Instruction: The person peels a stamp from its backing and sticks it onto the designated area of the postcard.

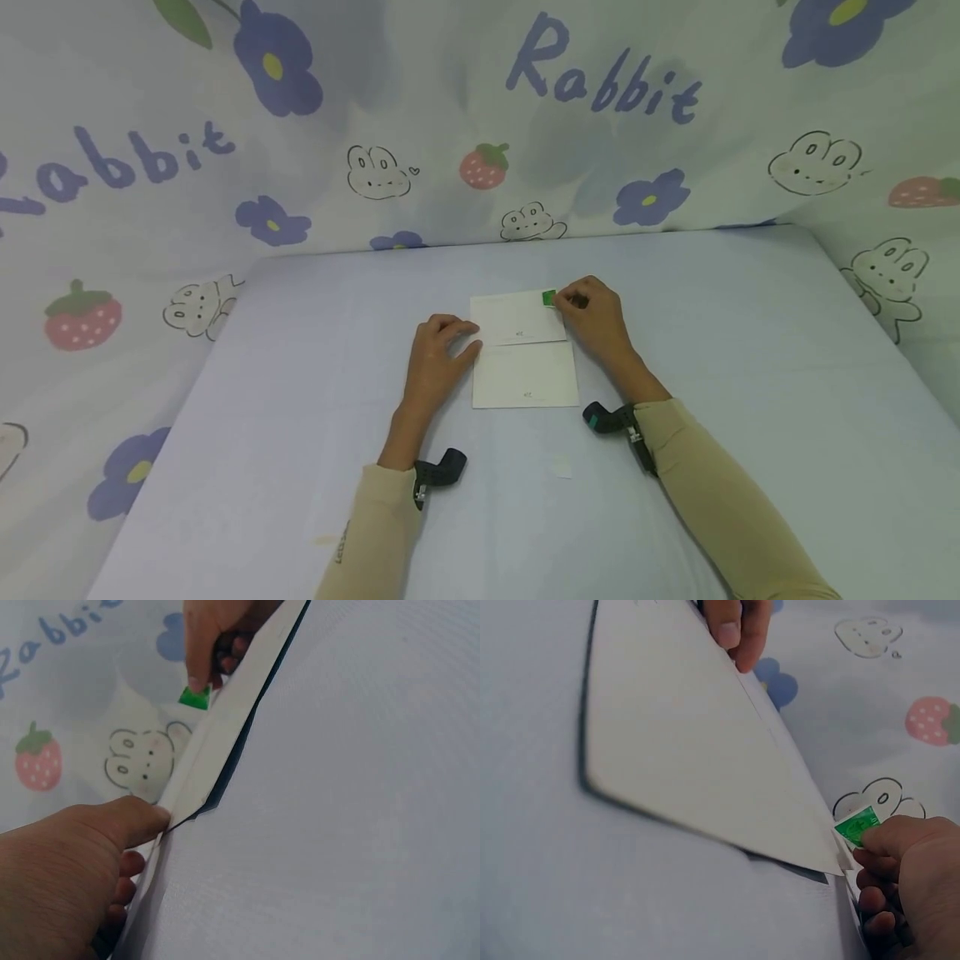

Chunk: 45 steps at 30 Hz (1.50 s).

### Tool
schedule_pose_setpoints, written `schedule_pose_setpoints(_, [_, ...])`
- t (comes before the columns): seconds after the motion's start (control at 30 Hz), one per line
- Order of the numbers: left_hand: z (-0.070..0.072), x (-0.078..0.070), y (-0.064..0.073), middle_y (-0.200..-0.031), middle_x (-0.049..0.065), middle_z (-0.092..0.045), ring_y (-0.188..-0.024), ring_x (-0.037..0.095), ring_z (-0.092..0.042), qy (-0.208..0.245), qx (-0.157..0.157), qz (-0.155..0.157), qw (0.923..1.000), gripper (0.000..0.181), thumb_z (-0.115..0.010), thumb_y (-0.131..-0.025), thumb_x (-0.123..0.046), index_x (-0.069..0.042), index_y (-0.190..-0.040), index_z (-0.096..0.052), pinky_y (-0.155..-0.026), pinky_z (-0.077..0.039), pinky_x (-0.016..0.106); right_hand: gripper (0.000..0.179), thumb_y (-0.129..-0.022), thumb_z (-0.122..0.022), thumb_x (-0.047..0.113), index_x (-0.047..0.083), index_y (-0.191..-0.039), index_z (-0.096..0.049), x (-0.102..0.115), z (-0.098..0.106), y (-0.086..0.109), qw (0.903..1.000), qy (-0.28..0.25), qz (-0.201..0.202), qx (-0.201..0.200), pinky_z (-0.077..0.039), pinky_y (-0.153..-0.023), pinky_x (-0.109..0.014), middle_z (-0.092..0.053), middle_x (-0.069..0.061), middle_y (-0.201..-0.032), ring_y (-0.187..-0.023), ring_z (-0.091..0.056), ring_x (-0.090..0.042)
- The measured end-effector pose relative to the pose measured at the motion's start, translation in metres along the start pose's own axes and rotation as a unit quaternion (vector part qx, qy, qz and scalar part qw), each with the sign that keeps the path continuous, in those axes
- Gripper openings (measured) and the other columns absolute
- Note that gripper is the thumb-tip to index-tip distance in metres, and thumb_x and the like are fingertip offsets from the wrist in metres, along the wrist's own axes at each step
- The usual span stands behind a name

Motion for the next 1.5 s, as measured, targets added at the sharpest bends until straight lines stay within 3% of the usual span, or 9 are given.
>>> schedule_pose_setpoints(0.6, [0.000,0.000,0.000,-0.118,0.005,-0.058,-0.109,0.026,-0.049,-0.004,-0.005,-0.008,0.9999,0.022,-0.076,-0.090,-0.018,-0.013,-0.111,-0.075,-0.092,-0.042,0.040,0.016,-0.094,-0.070,0.014,-0.002,-0.097,-0.071,0.008,-0.003,0.000,0.9974,0.068,0.014,0.015,-0.048,-0.074,-0.035,-0.056,-0.011,-0.101,-0.087,-0.054,-0.023])
schedule_pose_setpoints(0.9, [0.000,0.000,0.000,-0.118,0.007,-0.058,-0.109,0.027,-0.049,-0.003,-0.007,-0.008,0.9999,0.022,-0.077,-0.090,-0.016,-0.012,-0.111,-0.075,-0.093,-0.042,0.041,0.022,-0.095,-0.070,0.018,-0.001,-0.105,-0.066,0.006,-0.006,0.000,0.9952,0.094,0.001,0.027,-0.046,-0.075,-0.035,-0.051,-0.011,-0.107,-0.089,-0.052,-0.023])
schedule_pose_setpoints(1.17, [-0.001,0.000,0.001,-0.118,0.006,-0.058,-0.110,0.027,-0.049,-0.013,-0.003,0.001,0.9999,0.022,-0.077,-0.090,-0.017,-0.013,-0.111,-0.075,-0.093,-0.043,0.041,0.021,-0.095,-0.068,0.009,0.000,-0.114,-0.064,0.005,-0.003,0.002,0.9955,0.063,0.067,-0.022,-0.047,-0.073,-0.033,-0.050,-0.010,-0.117,-0.087,-0.051,-0.020])
schedule_pose_setpoints(1.3, [-0.001,0.000,0.000,-0.118,0.006,-0.058,-0.109,0.027,-0.050,-0.009,-0.006,-0.005,0.9999,0.021,-0.077,-0.090,-0.016,-0.013,-0.110,-0.075,-0.092,-0.043,0.041,0.018,-0.096,-0.066,0.007,0.002,-0.113,-0.067,0.007,0.000,0.003,0.9928,0.047,0.101,-0.044,-0.049,-0.080,-0.034,-0.052,-0.008,-0.118,-0.093,-0.054,-0.020])
schedule_pose_setpoints(1.5, [0.000,0.000,0.000,-0.118,0.007,-0.058,-0.110,0.028,-0.050,-0.007,-0.006,-0.009,0.9999,0.020,-0.077,-0.090,-0.016,-0.012,-0.110,-0.075,-0.094,-0.042,0.041,0.018,-0.097,-0.064,0.010,0.008,-0.114,-0.073,0.010,-0.001,0.006,0.9933,0.048,0.104,-0.010,-0.047,-0.099,-0.034,-0.060,-0.003,-0.124,-0.116,-0.056,-0.019])
Point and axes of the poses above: each hand's wrist, its own y-axis away from the middle knuckle, its own z-axis out of the back of the hand, x = y × z, the point moved 3 cm from there along -y, towards the middle knuckle
